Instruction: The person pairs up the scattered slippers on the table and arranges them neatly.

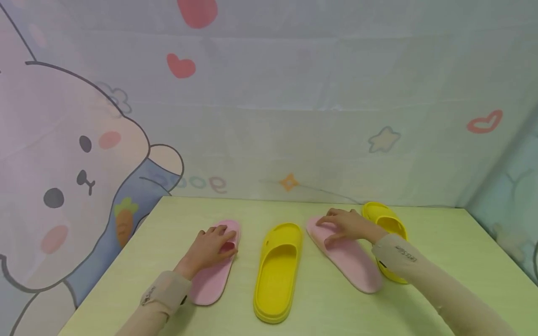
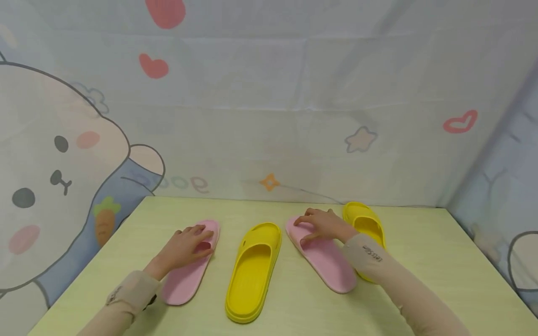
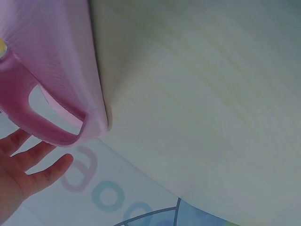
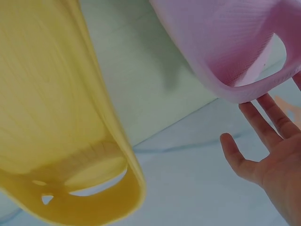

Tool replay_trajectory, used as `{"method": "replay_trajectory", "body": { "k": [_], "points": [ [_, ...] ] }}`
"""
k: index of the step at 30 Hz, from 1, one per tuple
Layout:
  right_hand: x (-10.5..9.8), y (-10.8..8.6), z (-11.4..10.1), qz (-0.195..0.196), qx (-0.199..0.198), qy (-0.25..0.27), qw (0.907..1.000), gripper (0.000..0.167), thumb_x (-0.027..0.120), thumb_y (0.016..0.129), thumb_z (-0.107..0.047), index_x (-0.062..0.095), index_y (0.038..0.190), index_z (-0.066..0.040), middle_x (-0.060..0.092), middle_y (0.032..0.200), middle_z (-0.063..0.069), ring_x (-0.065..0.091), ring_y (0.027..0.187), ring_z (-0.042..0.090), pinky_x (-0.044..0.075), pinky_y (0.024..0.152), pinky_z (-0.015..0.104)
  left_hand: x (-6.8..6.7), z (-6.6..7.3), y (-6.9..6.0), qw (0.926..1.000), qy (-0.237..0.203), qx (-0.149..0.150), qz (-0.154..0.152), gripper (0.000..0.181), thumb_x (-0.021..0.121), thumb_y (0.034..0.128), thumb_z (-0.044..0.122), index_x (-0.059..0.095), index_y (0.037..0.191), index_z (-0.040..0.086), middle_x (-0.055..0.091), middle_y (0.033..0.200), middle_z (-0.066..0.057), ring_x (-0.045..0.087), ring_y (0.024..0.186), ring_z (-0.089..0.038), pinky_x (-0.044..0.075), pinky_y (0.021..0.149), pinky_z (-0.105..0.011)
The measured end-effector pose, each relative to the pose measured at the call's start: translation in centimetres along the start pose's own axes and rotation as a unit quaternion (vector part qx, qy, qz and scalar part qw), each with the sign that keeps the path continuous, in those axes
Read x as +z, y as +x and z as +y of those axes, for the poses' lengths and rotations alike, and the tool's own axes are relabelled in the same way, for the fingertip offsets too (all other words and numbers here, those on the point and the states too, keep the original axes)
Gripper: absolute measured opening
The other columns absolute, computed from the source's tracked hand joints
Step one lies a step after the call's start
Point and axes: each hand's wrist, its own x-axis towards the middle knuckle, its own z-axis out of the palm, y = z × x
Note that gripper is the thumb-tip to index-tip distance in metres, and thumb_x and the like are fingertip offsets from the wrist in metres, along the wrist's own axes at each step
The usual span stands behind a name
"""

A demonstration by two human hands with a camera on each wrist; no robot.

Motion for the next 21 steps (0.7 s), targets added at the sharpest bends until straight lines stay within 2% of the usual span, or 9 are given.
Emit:
{"method": "replay_trajectory", "body": {
  "k": [8, 15, 21],
  "points": [
    [-1.1, -0.8, -0.4, 0.006, -0.005, -0.032, 0.9995, 0.047, 0.064, 0.071, -0.053, 0.062, 0.111, -0.028, 0.053, 0.094, 0.001, 0.048, 0.086, 0.016, 0.029, 0.067, 0.033, 0.1, -0.9, -0.8, 0.9999, 0.010, 0.001, 0.005, 0.034, 0.062, 0.0785, 0.041, 0.053, 0.103, 0.020, 0.057, 0.108, -0.015, 0.057, 0.092, -0.034, 0.044, 0.069, -0.052],
    [-1.8, -0.9, -0.8, 0.040, 0.000, -0.066, 0.9970, 0.045, 0.060, 0.074, -0.055, 0.063, 0.110, -0.030, 0.054, 0.092, 0.001, 0.044, 0.082, 0.016, 0.032, 0.066, 0.030, 0.0, -1.4, -1.4, 0.9999, -0.003, -0.010, 0.001, 0.037, 0.062, 0.0786, 0.042, 0.054, 0.107, 0.020, 0.055, 0.114, -0.016, 0.055, 0.099, -0.036, 0.043, 0.073, -0.056],
    [-2.7, -0.5, -2.3, 0.075, -0.005, -0.083, 0.9937, 0.039, 0.060, 0.075, -0.052, 0.065, 0.108, -0.032, 0.053, 0.087, 0.001, 0.042, 0.075, 0.016, 0.028, 0.062, 0.027, 0.0, -1.4, -1.5, 0.9996, 0.023, -0.013, 0.010, 0.035, 0.062, 0.0773, 0.041, 0.054, 0.105, 0.021, 0.056, 0.113, -0.014, 0.053, 0.093, -0.034, 0.042, 0.070, -0.052]
  ]
}}
